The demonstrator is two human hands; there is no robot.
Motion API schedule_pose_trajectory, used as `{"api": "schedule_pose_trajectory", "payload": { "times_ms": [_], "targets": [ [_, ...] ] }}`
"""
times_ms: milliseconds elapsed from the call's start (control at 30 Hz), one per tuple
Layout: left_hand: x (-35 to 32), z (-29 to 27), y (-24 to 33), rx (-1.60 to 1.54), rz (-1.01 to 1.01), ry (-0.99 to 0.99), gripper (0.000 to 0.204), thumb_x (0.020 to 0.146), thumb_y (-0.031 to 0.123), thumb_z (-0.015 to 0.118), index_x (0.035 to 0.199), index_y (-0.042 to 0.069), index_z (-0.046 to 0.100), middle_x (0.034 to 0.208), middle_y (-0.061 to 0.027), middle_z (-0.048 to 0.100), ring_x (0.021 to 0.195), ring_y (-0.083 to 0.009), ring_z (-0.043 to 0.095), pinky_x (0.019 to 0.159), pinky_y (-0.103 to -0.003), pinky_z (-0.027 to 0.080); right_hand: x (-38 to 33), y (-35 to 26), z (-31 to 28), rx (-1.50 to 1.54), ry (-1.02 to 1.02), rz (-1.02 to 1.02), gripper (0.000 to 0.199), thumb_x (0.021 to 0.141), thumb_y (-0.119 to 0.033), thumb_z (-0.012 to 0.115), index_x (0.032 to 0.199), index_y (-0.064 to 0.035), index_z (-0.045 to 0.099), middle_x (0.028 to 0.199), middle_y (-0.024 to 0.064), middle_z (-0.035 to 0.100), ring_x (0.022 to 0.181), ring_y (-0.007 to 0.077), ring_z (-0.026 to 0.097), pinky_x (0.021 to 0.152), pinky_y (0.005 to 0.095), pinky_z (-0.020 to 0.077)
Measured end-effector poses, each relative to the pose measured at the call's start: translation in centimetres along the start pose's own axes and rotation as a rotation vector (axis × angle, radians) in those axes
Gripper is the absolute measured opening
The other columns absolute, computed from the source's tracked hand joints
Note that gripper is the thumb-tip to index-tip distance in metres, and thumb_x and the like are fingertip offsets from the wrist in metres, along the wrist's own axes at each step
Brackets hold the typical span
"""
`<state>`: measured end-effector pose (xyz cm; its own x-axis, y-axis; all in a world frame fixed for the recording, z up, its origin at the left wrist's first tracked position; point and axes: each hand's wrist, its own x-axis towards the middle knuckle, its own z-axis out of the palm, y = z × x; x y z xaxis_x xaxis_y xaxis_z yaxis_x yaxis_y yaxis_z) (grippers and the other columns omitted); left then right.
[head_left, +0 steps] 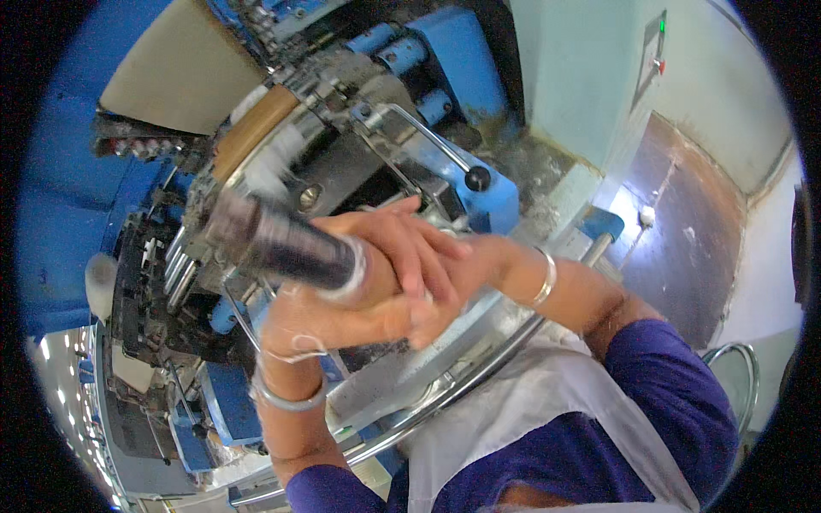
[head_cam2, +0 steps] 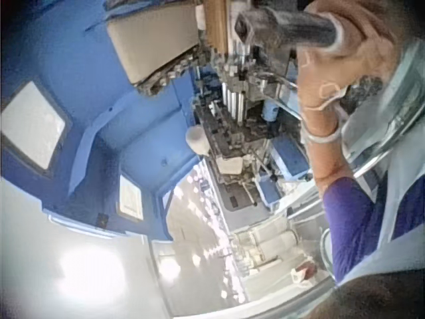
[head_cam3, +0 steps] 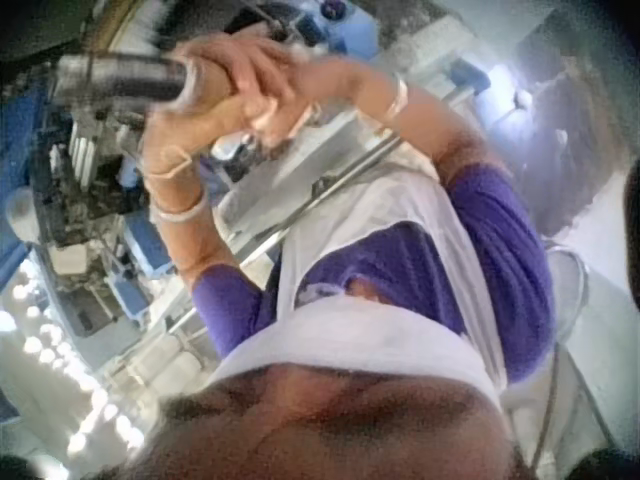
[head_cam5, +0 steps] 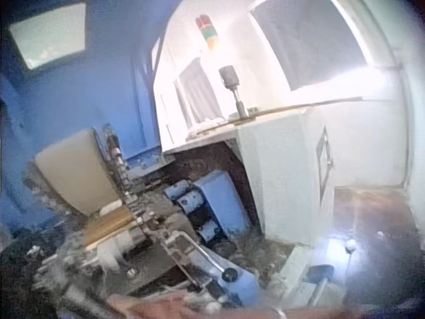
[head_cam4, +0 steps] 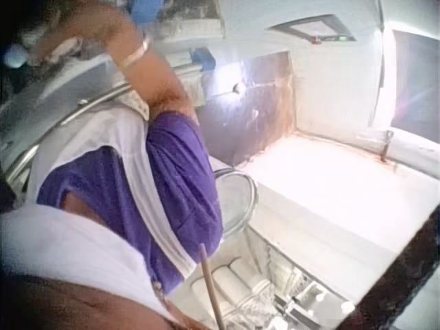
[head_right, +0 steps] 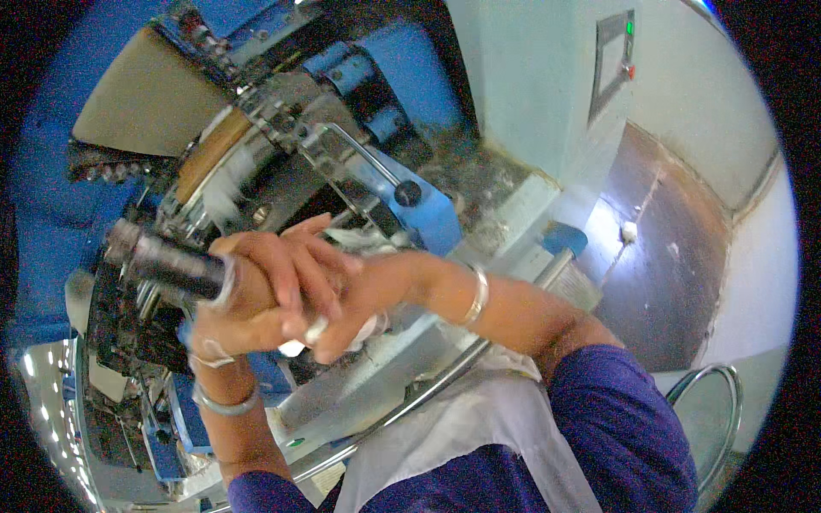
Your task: The person removes a bundle of white yarn from a large container, walks to a textile machine, and threads the yarn through multiple rollers and guides. The person then winds the yarn onto a spindle and adjusts the machine components to continue the process.
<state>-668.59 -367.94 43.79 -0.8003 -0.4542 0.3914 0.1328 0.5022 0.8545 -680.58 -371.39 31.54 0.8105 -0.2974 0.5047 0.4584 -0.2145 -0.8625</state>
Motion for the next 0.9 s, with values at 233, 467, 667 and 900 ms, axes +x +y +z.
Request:
{"api": "schedule_pose_trajectory", "payload": {
  "times_ms": [233,467,667,900],
  "targets": [
    [-0.1,-0.8,-1.0,-0.09,-0.233,0.245,0.02,0.077,0.017,0.08,0.08,0.006,0.064,0.083,-0.0095,0.071,0.092,-0.0269,0.068,0.1,-0.044,0.045,-3.4,-1.8,-0.7,0.225,0.05,0.353,0.043,0.067,-0.03,0.082,0.096,-0.0025,0.065,0.082,0.0083,0.065,0.073,0.0165,0.065,0.057,0.0301,0.0505],
    [0.4,2.0,-0.2,0.146,-0.308,0.497,0.028,0.079,0.028,0.075,0.08,0.005,0.061,0.085,-0.0108,0.068,0.094,-0.0288,0.067,0.096,-0.044,0.047,-2.0,-2.4,2.5,-0.603,0.793,-0.164,0.074,0.067,-0.024,0.087,0.128,-0.0025,0.051,0.106,0.0101,0.066,0.103,0.0223,0.063,0.094,0.0366,0.0487],
    [0.3,-0.6,-1.1,-0.078,-0.064,-0.236,0.025,0.068,0.02,0.086,0.074,0.013,0.063,0.079,0.0005,0.069,0.092,-0.0238,0.07,0.114,-0.048,0.026,-3.5,1.7,-0.6,0.267,0.025,0.182,0.059,0.062,-0.034,0.088,0.106,-0.0065,0.061,0.087,0.0056,0.064,0.095,0.015,0.063,0.094,0.0334,0.0481],
    [-0.6,0.6,-0.5,0.021,-0.334,0.55,0.028,0.079,0.029,0.075,0.079,0.008,0.056,0.077,-0.0087,0.064,0.092,-0.029,0.064,0.101,-0.044,0.042,-3.4,-4.6,0.4,-0.427,0.282,0.462,0.059,0.066,-0.035,0.087,0.107,0.0012,0.064,0.1,0.0146,0.07,0.095,0.0246,0.068,0.081,0.0359,0.053]
  ]
}}
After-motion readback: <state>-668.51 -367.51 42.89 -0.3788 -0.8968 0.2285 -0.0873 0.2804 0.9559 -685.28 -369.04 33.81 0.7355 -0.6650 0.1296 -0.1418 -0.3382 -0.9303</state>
